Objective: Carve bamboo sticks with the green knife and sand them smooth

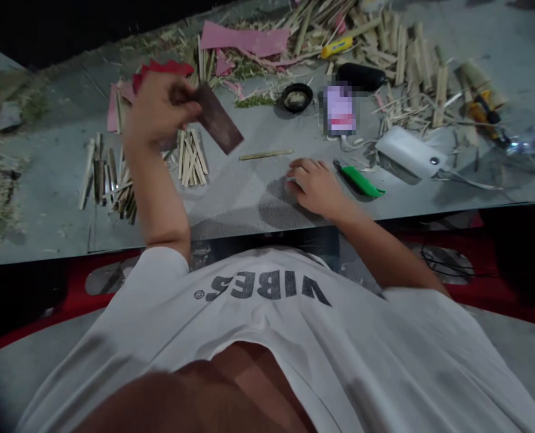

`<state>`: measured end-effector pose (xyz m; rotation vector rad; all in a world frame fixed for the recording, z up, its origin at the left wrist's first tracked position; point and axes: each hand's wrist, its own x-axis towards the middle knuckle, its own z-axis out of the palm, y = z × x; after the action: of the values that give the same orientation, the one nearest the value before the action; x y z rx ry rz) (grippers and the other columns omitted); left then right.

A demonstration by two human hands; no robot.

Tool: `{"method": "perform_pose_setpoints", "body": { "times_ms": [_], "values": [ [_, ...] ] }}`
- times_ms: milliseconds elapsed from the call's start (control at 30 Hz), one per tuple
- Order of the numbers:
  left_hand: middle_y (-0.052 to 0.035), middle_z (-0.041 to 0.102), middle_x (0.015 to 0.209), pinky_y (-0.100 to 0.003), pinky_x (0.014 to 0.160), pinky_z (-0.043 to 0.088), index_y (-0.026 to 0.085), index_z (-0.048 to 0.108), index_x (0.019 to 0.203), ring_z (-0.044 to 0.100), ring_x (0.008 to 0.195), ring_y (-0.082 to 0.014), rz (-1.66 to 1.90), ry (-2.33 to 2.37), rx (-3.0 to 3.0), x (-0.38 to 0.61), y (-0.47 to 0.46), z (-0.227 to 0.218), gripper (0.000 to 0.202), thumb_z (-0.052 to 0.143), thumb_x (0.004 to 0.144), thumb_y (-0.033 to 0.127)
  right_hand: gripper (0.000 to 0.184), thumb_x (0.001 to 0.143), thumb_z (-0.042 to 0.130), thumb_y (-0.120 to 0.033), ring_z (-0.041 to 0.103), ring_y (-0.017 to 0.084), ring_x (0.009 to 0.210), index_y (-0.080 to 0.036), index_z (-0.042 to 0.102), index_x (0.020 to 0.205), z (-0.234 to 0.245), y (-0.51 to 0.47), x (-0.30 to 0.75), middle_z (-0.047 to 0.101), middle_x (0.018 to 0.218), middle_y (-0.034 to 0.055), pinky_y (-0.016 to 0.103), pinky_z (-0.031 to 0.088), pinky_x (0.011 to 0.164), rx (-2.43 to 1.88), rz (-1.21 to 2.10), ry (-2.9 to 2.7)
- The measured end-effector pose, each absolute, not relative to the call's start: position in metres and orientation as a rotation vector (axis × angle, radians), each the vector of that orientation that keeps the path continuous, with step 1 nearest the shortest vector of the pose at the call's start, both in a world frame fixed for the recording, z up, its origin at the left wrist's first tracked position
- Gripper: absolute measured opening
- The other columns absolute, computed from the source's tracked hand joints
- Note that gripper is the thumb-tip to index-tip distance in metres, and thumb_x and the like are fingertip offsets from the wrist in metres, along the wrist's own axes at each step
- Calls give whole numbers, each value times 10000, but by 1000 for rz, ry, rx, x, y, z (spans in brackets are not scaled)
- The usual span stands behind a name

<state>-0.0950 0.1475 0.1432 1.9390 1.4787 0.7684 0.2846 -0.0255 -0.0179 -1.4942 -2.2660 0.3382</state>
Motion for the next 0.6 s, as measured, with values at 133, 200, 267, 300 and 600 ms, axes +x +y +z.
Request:
{"method": "perform_pose_setpoints", "body": {
  "times_ms": [133, 200, 267, 300, 600],
  "values": [
    [21, 804, 783, -376, 820, 515, 200, 905, 1147, 611, 732, -174, 103, 1187, 1922, -36, 161, 92, 199, 952, 1033, 45, 235, 1168, 683, -453, 816, 466, 1463, -317, 855, 1253, -44, -77, 332, 882, 1502, 192, 760, 636, 1337, -1567, 413, -1873],
    [8, 798, 812, -383, 863, 472, 214, 916, 1066, 662, 823, -212, -105, 1096, 2036, -18, 166, 69, 177, 963, 936, 103, 297, 1168, 664, -486, 782, 500, 1541, -314, 872, 1293, -50, -86, 345, 846, 1599, 235, 803, 598, 1374, -1598, 388, -1777],
    [27, 714, 771, -387, 896, 445, 223, 932, 1133, 658, 886, -237, -85, 1115, 2074, -11, 172, 52, 234, 955, 909, 161, 337, 1172, 672, -489, 698, 539, 1688, -300, 886, 1352, -52, -96, 352, 778, 1741, 286, 825, 519, 1442, -1633, 329, -1716],
    [36, 669, 758, -392, 901, 430, 224, 931, 1176, 639, 901, -244, -51, 1164, 2090, -12, 175, 46, 269, 945, 910, 189, 341, 1165, 687, -486, 650, 554, 1748, -304, 888, 1373, -54, -104, 353, 749, 1790, 296, 832, 481, 1466, -1653, 305, -1688],
    [67, 656, 791, -395, 933, 418, 270, 901, 1152, 585, 1010, -211, 203, 1370, 2037, -37, 193, 22, 455, 1139, 839, 497, 426, 1147, 457, -316, 631, 625, 1578, -287, 804, 1393, -97, -203, 324, 651, 1504, 329, 961, 510, 1311, -2242, 79, -1195]
  ]
}}
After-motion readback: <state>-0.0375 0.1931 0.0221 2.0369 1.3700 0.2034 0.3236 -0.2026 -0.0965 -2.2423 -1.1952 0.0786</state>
